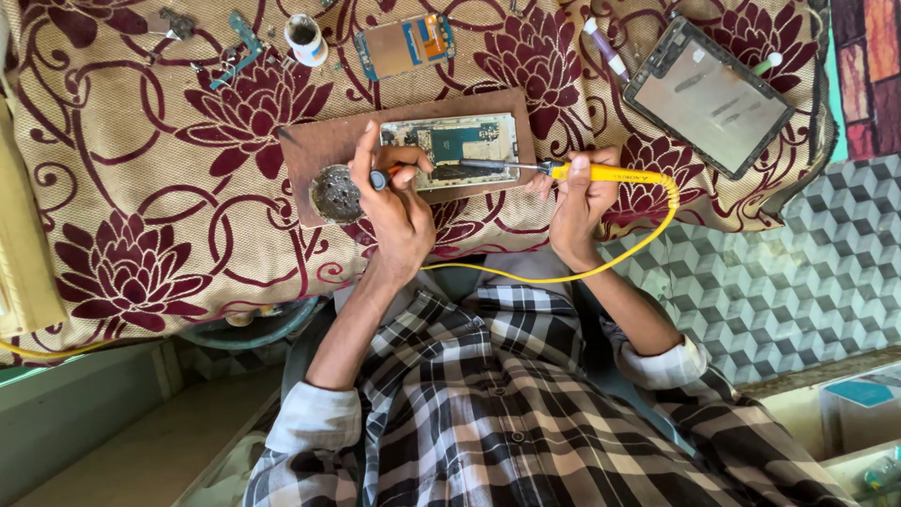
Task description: The person solders a circuit board using a soldering iron and solder wire. They repeatedly dip the iron into a solder pot, apply solder to various points on the board, and use a small tool to assist with placement. The work is performed on a table covered with a floral-patterned cloth.
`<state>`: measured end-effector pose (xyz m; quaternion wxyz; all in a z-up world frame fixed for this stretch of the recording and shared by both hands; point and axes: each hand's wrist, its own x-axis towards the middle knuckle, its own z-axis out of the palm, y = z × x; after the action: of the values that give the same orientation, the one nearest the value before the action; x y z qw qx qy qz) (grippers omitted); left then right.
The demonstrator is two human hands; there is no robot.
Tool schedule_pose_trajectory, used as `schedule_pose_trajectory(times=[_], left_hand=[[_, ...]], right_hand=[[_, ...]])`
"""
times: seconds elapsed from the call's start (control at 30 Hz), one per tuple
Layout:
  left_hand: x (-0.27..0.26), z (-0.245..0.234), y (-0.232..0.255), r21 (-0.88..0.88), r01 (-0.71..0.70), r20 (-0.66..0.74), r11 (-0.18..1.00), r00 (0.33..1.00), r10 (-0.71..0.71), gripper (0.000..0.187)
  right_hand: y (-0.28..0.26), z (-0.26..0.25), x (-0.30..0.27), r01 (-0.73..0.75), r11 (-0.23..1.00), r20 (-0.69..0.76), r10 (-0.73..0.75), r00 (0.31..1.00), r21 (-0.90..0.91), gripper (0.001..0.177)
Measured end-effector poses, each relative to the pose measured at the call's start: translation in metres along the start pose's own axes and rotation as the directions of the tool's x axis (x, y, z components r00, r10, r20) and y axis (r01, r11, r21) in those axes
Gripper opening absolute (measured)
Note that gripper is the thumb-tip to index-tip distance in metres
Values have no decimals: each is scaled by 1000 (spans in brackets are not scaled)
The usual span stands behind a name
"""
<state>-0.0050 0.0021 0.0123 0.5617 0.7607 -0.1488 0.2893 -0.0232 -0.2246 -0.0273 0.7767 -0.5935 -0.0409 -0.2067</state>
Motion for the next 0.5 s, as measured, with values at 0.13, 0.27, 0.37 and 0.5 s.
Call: schedule_pose_trajectory(times=[0.13, 0.27, 0.37, 0.5], left_hand=[[2, 0, 0, 15, -6, 4, 1000, 1000, 6, 68], [0, 0, -1, 16, 0, 15, 1000, 1000, 0, 70], [-2, 0, -2, 13, 5, 5, 1000, 1000, -5, 69], [-3, 1, -3, -80, 49, 29, 996, 998, -47, 73]], right_hand=[[1, -2, 1, -5, 1000, -30, 6, 1000, 10, 22], [3, -5, -1, -13, 1000, -58, 14, 998, 7, 23], [5, -6, 0, 1, 1000, -68, -1, 998, -4, 23], [4, -8, 1, -21, 999, -69, 23, 997, 31, 22]])
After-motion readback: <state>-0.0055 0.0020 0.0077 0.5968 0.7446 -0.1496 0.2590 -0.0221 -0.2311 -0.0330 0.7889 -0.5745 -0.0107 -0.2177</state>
